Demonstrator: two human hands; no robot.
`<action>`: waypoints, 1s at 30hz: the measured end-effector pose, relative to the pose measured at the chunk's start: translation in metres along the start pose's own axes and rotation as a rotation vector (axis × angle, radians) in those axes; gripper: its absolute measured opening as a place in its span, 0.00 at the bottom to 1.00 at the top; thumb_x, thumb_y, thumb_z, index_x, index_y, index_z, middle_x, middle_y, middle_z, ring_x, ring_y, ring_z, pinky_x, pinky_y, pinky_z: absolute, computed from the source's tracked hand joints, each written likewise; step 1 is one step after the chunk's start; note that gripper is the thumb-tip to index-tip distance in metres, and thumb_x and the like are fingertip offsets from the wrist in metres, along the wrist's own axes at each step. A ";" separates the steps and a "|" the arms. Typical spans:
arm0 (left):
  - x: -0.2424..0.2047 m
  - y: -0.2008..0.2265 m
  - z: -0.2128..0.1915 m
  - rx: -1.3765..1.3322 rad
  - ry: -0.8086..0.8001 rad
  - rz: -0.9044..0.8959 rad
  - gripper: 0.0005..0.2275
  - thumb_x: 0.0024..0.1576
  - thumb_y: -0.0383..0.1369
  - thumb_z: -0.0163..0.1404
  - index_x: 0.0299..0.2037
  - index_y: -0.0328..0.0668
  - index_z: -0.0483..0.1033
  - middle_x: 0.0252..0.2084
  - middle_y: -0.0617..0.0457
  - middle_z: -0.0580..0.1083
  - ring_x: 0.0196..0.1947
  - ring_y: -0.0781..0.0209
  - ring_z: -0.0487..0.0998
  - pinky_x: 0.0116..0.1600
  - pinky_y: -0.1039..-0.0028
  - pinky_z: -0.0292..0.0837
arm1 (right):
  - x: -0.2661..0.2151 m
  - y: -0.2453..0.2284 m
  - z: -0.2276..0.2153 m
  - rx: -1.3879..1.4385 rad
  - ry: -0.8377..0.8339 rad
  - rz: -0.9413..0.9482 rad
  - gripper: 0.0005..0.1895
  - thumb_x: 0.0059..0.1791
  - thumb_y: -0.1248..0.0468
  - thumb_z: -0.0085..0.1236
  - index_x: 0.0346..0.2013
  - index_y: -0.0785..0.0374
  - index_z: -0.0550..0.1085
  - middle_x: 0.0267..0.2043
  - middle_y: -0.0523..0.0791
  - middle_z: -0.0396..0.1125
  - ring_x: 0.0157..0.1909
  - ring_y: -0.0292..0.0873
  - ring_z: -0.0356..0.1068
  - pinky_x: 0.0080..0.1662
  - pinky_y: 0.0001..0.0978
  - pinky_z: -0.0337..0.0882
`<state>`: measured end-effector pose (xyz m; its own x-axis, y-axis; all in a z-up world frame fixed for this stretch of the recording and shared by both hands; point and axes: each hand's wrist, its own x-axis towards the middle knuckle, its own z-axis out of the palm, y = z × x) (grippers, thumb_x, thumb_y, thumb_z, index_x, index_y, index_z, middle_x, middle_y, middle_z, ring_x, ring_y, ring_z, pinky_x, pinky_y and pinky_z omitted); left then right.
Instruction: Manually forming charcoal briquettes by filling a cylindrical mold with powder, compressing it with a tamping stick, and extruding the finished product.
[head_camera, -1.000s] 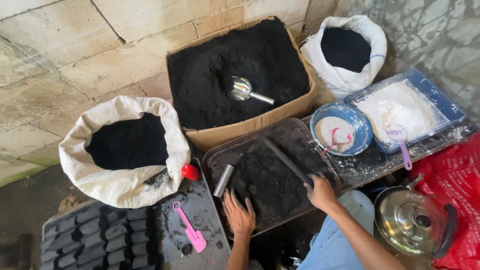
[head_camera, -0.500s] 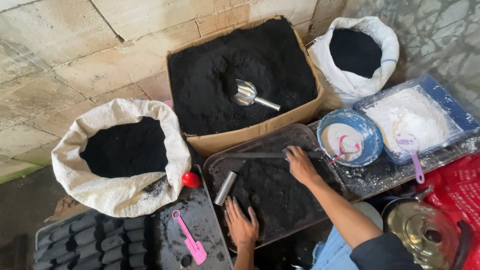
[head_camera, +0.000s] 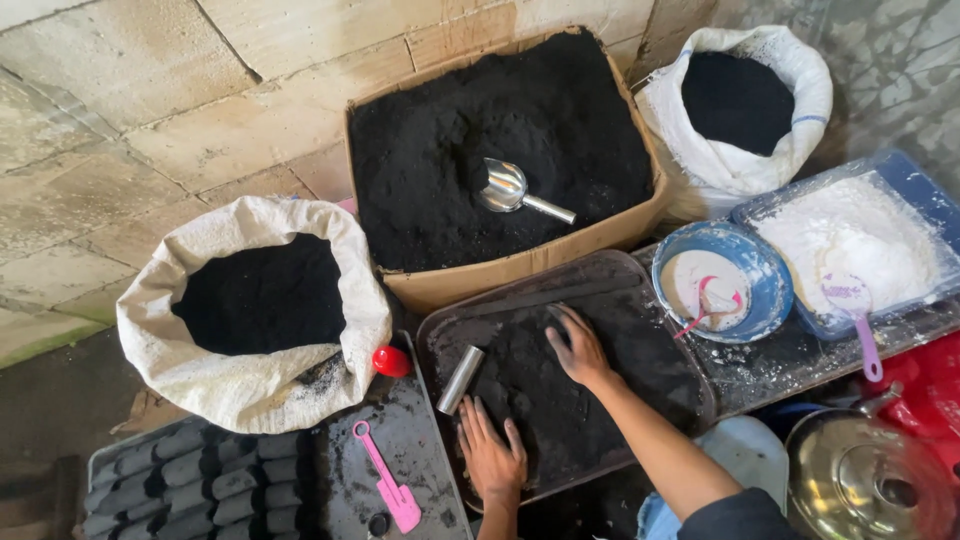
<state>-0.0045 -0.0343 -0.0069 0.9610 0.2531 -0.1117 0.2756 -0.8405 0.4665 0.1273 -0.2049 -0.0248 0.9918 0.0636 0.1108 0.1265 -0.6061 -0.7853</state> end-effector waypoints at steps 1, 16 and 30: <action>-0.002 0.000 0.000 0.004 -0.007 -0.004 0.27 0.55 0.47 0.27 0.61 0.37 0.45 0.65 0.49 0.43 0.65 0.54 0.42 0.63 0.63 0.40 | 0.000 -0.007 0.001 0.002 -0.005 0.007 0.30 0.47 0.46 0.33 0.53 0.63 0.62 0.58 0.49 0.55 0.61 0.47 0.52 0.59 0.37 0.52; -0.002 -0.017 0.016 -0.083 0.069 0.038 0.21 0.54 0.34 0.28 0.60 0.43 0.52 0.61 0.49 0.55 0.60 0.52 0.53 0.63 0.63 0.44 | -0.033 -0.075 0.025 -0.164 -0.633 -0.365 0.43 0.44 0.37 0.29 0.59 0.69 0.50 0.64 0.53 0.41 0.66 0.49 0.39 0.60 0.43 0.43; -0.003 -0.006 0.000 -0.343 0.160 0.084 0.25 0.56 0.43 0.26 0.60 0.35 0.49 0.61 0.41 0.54 0.60 0.47 0.55 0.61 0.63 0.46 | -0.080 -0.044 0.045 -0.273 -0.503 -0.574 0.22 0.42 0.68 0.47 0.52 0.67 0.62 0.58 0.52 0.52 0.62 0.52 0.46 0.58 0.46 0.49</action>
<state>-0.0094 -0.0300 -0.0094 0.9564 0.2848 0.0653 0.1458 -0.6590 0.7379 0.0435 -0.1481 -0.0264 0.6709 0.7329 0.1133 0.6738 -0.5386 -0.5058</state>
